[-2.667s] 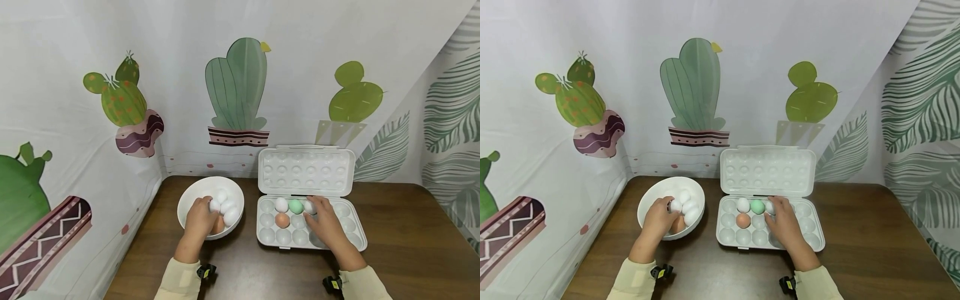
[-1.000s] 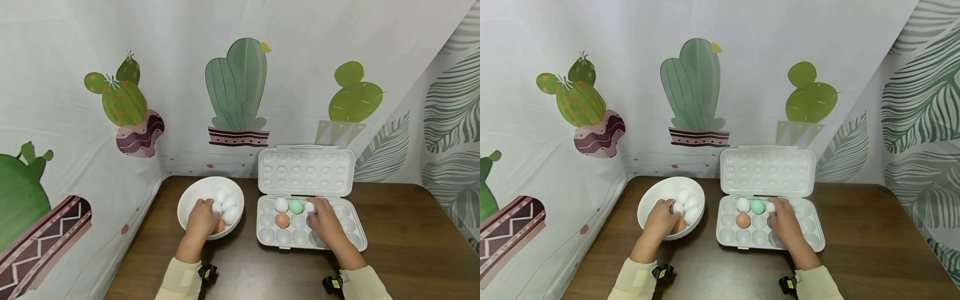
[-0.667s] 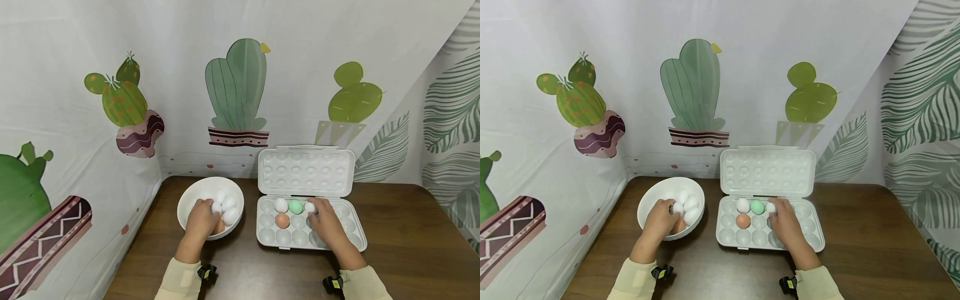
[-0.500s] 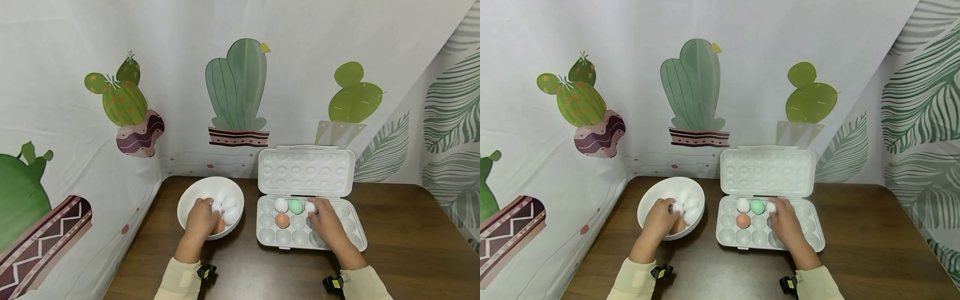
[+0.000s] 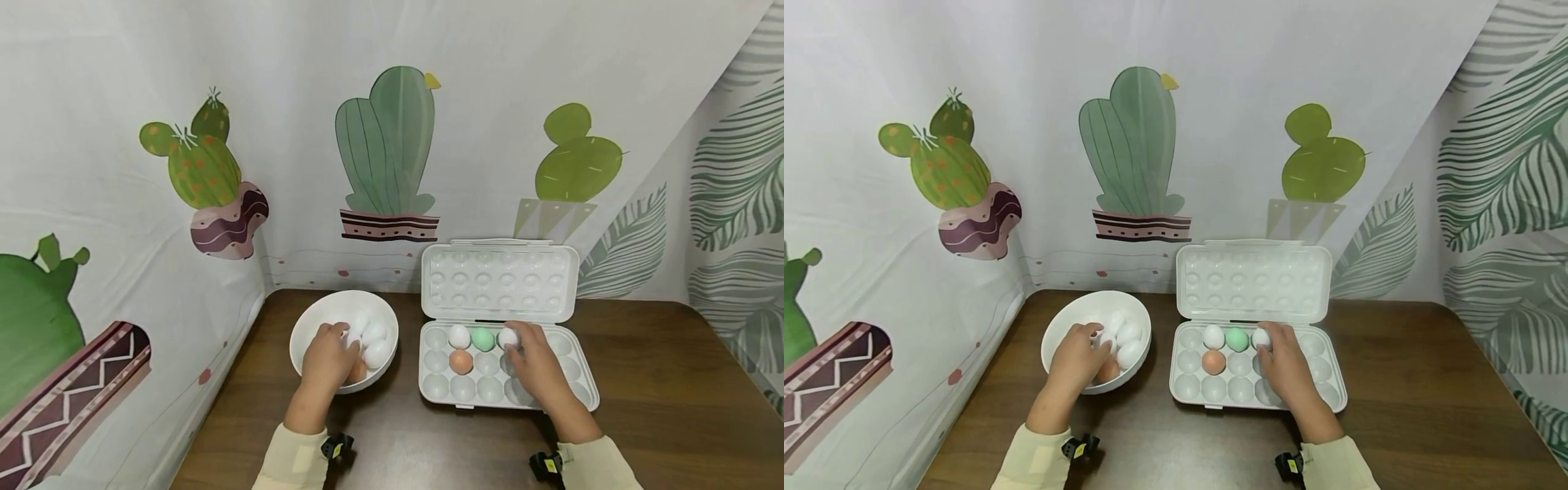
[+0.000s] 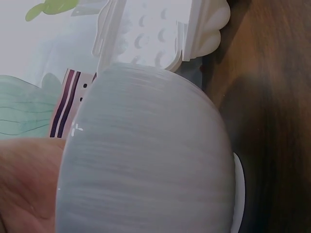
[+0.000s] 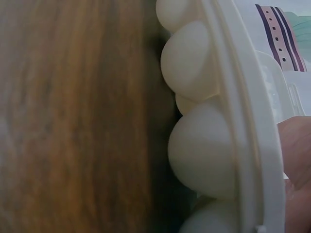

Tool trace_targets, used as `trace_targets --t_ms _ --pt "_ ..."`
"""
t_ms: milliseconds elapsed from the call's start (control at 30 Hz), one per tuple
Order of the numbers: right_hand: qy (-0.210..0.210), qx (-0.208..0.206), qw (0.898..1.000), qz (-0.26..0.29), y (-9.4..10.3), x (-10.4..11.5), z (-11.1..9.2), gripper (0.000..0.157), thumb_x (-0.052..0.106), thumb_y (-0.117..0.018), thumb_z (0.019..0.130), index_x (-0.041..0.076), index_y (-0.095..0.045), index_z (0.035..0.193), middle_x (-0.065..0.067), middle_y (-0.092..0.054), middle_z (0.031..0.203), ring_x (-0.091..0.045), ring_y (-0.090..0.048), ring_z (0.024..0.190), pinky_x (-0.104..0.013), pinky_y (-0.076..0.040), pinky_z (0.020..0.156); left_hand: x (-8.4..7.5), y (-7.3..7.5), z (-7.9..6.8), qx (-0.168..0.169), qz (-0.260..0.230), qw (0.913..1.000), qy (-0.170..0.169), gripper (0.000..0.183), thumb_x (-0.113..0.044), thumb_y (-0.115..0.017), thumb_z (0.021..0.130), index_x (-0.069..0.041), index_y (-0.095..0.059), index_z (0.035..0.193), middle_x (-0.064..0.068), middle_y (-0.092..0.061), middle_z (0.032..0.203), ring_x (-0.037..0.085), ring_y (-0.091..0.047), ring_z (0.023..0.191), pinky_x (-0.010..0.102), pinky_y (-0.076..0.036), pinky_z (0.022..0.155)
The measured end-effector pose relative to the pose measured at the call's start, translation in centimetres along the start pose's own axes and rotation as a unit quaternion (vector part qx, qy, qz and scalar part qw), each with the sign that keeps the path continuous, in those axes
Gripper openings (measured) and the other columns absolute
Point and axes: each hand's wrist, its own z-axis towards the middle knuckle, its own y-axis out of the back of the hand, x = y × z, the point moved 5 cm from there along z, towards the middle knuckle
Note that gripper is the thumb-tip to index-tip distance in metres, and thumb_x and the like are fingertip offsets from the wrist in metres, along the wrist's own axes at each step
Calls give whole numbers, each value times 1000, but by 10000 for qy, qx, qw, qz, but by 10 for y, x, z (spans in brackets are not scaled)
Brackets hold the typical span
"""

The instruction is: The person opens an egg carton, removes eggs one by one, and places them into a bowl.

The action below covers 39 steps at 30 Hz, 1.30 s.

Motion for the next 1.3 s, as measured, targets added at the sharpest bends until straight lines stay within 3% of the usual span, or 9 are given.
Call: trace_targets --t_ms 500,900,1100,1300 --pt "167 -96 9998 82 7 10 -2 44 7 -62 98 1 -50 139 -28 -48 135 -49 -56 121 -63 -45 101 -12 3 -4 -306 -454 9985 -94 33 -23 -69 88 -5 -71 115 16 -65 111 34 -66 100 49 -52 90" --pt "390 -220 9986 270 13 27 -5 43 7 -63 97 2 -50 139 -25 -50 134 -40 -61 115 -56 -52 96 -25 4 -7 -404 -914 9945 -297 22 -22 -70 89 -10 -72 107 9 -65 106 25 -67 96 40 -52 83" --pt "580 -308 9972 364 16 38 -6 45 6 -66 96 3 -51 138 -22 -53 132 -35 -63 114 -51 -53 95 -35 5 -11 -506 -1108 9912 -526 24 -20 -71 89 -10 -71 110 7 -64 108 23 -67 96 40 -52 83" --pt "697 -311 9960 469 18 48 -8 44 6 -67 95 3 -53 137 -20 -54 130 -33 -63 114 -49 -54 95 -45 5 -16 -630 -1201 9860 -970 28 -17 -75 86 -9 -70 113 6 -65 107 21 -68 94 39 -52 81"
